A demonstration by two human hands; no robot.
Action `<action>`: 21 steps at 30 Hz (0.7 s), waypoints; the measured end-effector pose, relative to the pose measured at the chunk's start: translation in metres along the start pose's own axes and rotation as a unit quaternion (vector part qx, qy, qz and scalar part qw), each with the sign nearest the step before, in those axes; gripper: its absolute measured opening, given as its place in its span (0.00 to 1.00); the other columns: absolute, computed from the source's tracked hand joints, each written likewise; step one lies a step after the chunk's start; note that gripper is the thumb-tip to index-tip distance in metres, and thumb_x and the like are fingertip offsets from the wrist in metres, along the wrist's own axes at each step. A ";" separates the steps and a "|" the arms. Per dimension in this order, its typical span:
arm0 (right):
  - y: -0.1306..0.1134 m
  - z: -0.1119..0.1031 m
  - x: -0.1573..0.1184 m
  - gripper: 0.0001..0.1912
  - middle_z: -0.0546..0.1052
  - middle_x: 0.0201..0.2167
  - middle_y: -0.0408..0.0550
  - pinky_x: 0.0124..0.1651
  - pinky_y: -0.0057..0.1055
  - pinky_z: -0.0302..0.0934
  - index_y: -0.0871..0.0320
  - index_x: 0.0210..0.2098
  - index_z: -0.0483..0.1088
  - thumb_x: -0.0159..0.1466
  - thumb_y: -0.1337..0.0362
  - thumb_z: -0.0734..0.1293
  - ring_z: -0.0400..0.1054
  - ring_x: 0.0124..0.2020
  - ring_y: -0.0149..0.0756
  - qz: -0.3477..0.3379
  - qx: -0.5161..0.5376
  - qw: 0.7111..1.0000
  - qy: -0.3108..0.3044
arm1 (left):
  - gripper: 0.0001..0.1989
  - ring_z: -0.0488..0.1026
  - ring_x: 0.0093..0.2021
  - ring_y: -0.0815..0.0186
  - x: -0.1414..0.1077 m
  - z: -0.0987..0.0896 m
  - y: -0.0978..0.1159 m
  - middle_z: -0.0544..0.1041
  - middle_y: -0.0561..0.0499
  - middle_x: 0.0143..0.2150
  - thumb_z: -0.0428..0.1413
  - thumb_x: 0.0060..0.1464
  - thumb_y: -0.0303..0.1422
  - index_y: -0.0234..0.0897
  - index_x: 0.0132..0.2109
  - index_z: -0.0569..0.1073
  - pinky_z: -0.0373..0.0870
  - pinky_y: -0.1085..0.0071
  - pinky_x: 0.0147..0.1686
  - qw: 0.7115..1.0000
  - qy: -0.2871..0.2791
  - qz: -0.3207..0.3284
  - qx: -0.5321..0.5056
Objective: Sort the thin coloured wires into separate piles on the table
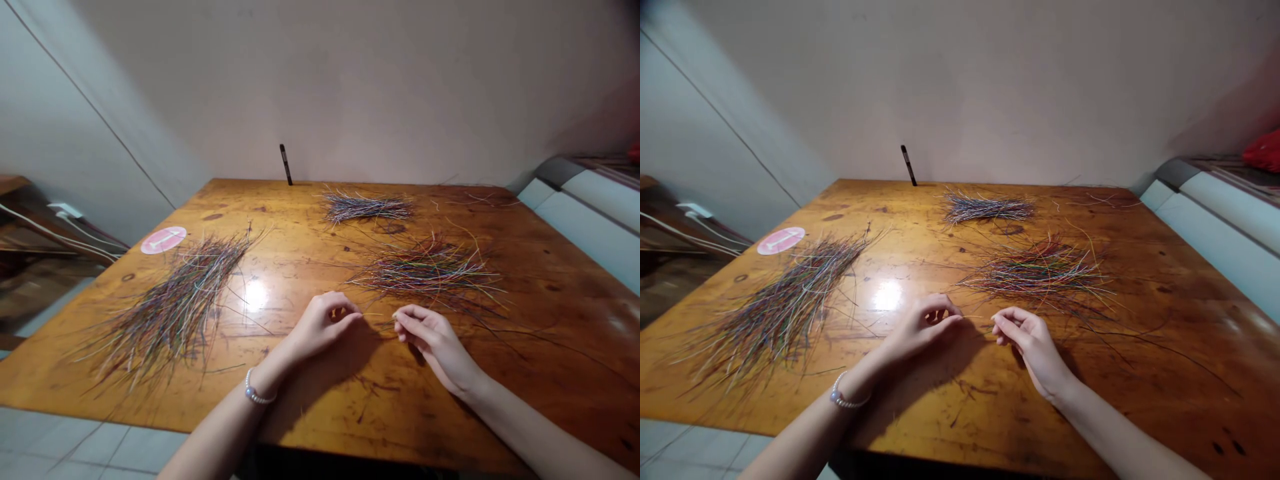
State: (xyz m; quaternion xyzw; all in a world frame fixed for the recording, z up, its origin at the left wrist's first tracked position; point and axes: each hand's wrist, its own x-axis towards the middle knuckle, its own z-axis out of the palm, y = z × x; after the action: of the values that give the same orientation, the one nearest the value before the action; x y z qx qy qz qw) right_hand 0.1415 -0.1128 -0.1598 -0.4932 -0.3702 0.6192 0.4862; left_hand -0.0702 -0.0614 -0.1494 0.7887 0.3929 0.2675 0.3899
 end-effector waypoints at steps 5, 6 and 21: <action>0.001 -0.005 0.005 0.11 0.72 0.25 0.44 0.28 0.25 0.58 0.60 0.29 0.73 0.53 0.58 0.73 0.62 0.25 0.27 0.004 0.038 0.999 0.004 | 0.12 0.66 0.30 0.69 0.001 -0.014 -0.007 0.75 0.50 0.30 0.53 0.58 0.38 0.36 0.34 0.76 0.61 0.73 0.31 0.998 0.034 0.015 0.040; 0.000 -0.007 0.007 0.11 0.71 0.25 0.44 0.28 0.24 0.58 0.59 0.29 0.73 0.53 0.58 0.73 0.61 0.25 0.27 0.000 0.044 0.999 0.008 | 0.12 0.66 0.30 0.69 0.001 -0.018 -0.007 0.75 0.50 0.30 0.53 0.58 0.38 0.36 0.34 0.76 0.61 0.74 0.30 0.998 0.043 0.015 0.050; 0.004 -0.017 0.021 0.14 0.70 0.26 0.45 0.29 0.28 0.61 0.58 0.33 0.71 0.54 0.55 0.71 0.63 0.27 0.31 -0.047 0.018 0.998 0.023 | 0.09 0.68 0.25 0.70 0.006 -0.035 -0.029 0.78 0.50 0.27 0.57 0.52 0.36 0.35 0.29 0.77 0.63 0.74 0.27 0.975 0.195 -0.032 0.101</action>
State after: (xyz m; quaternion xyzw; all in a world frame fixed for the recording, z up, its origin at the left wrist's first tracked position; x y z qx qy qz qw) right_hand 0.1565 -0.0936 -0.1732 -0.4807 -0.3706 0.5905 0.5318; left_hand -0.1045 -0.0309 -0.1535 0.7436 0.5112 0.3627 0.2327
